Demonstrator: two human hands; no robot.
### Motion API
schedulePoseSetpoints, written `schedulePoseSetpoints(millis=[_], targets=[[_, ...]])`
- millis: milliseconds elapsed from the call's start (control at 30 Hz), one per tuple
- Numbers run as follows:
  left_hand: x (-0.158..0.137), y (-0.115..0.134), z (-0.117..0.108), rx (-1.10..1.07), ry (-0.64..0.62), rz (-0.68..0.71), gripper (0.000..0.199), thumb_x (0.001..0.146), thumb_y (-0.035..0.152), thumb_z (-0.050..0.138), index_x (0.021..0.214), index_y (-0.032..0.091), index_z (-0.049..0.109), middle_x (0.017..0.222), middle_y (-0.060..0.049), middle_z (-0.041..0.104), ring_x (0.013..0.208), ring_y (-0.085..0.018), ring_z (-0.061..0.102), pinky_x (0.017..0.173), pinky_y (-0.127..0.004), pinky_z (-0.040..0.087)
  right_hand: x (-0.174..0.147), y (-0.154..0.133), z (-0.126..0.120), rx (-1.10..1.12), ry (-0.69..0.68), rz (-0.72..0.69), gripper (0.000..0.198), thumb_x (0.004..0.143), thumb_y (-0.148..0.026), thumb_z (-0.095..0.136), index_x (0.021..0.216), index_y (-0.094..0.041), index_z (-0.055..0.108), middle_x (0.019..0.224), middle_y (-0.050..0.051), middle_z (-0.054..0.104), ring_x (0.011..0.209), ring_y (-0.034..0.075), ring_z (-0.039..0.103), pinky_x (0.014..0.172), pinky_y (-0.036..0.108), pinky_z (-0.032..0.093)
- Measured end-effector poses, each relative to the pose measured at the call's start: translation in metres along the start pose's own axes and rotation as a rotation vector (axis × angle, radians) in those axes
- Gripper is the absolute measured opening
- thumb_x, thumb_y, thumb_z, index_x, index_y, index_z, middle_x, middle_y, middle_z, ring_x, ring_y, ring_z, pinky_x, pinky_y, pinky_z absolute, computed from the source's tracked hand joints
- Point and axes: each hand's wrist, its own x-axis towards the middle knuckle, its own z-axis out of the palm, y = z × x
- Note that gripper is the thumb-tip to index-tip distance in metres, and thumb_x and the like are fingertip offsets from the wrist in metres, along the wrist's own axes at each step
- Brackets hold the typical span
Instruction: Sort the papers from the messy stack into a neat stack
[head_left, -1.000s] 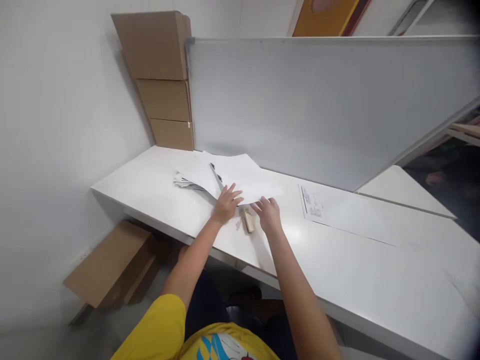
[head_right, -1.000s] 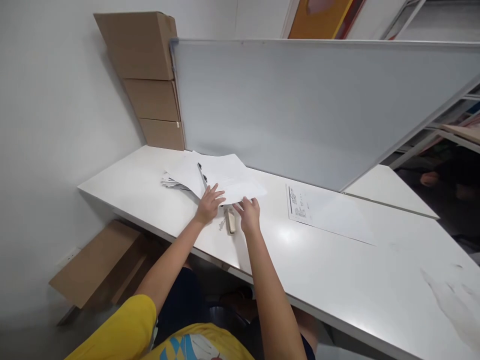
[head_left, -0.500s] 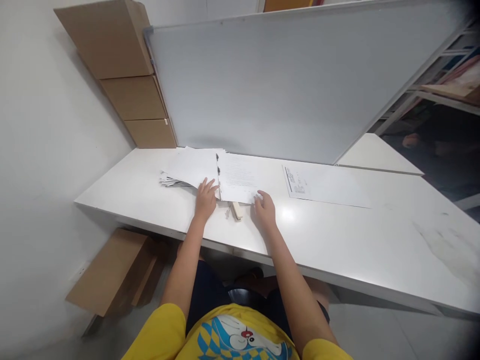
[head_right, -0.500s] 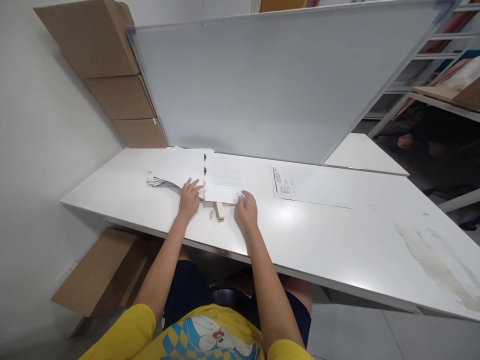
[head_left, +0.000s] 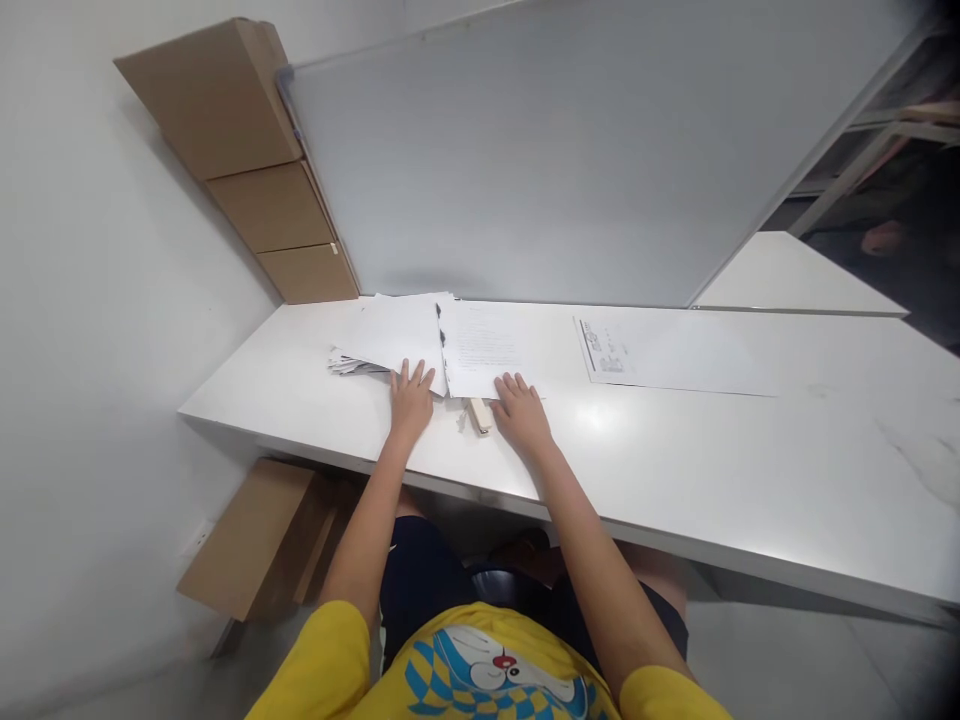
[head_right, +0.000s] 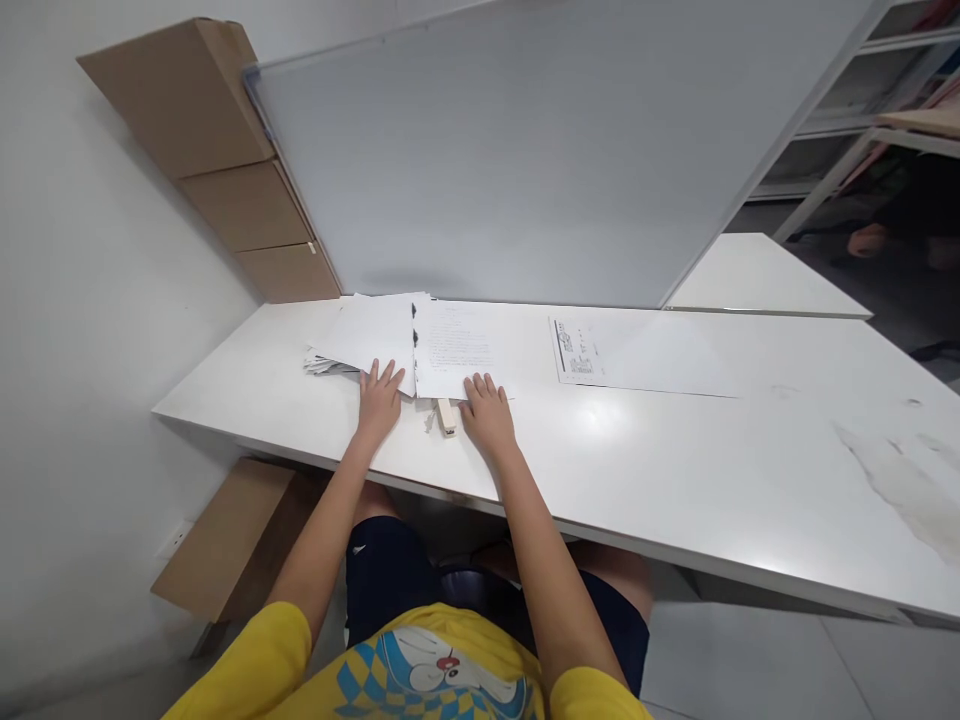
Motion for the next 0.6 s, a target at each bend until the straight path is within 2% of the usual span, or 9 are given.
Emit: schedulePoseSetpoints(millis=[133,233,300,367,500,600], targets=[[0.031,-0.014,-0.020,-0.081,-0.269,-0.007,0.061,0.083,0.008,0.042,0.137,0.030,0.058,0.152,-0.002,0.049,0.148,-0.027,0.035,0.122,-0.066,0.005,0.001,-0.002,0.001,0.004,0.008,0.028,0.053,0.097,-0.027,0.038,0.147,-0.011,0.043,0.158,0.015,0.039,0.150,0.030,0.025,0.121,0.051,0.018],[0.057,-0.026,-0.036,0.020,-0.365,0.038,0.060,0.086,0.021,0.049,0.146,0.026,0.048,0.160,-0.008,0.036,0.150,-0.030,0.029,0.122,-0.064,0.002,0.000,-0.003,0.001,0.013,0.010,0.023,0.053,0.097,-0.027,0.037,0.147,-0.008,0.043,0.158,0.016,0.039,0.151,0.030,0.024,0.122,0.050,0.017],[0.070,-0.032,-0.043,0.089,-0.407,0.052,0.064,0.085,0.031,0.057,0.148,0.021,0.045,0.162,-0.012,0.029,0.152,-0.033,0.024,0.122,-0.062,0.006,0.000,-0.003,0.000,0.018,0.013,0.028,0.054,0.097,-0.028,0.038,0.147,-0.007,0.043,0.157,0.016,0.040,0.150,0.030,0.025,0.122,0.049,0.017],[0.080,-0.036,-0.047,0.108,-0.407,0.058,0.059,0.085,0.033,0.059,0.142,0.022,0.051,0.160,-0.011,0.035,0.150,-0.032,0.029,0.122,-0.058,0.013,0.000,-0.004,-0.001,0.017,0.018,0.034,0.053,0.097,-0.027,0.038,0.146,-0.008,0.044,0.157,0.015,0.040,0.150,0.030,0.026,0.122,0.049,0.018],[0.096,-0.037,-0.057,0.116,-0.285,0.029,0.034,0.091,0.020,0.046,0.118,0.024,0.067,0.139,-0.009,0.062,0.131,-0.027,0.055,0.119,-0.054,0.024,0.003,-0.009,-0.005,0.024,0.030,0.049,0.052,0.096,-0.022,0.037,0.145,-0.009,0.046,0.156,0.014,0.042,0.149,0.030,0.028,0.122,0.049,0.020],[0.109,-0.030,-0.080,0.135,-0.174,-0.029,0.036,0.094,0.017,0.036,0.109,0.020,0.069,0.119,-0.014,0.072,0.113,-0.029,0.065,0.109,-0.051,0.039,-0.001,-0.007,-0.013,0.043,0.039,0.089,0.052,0.096,-0.017,0.032,0.146,-0.010,0.047,0.155,0.014,0.044,0.148,0.030,0.031,0.121,0.051,0.023]])
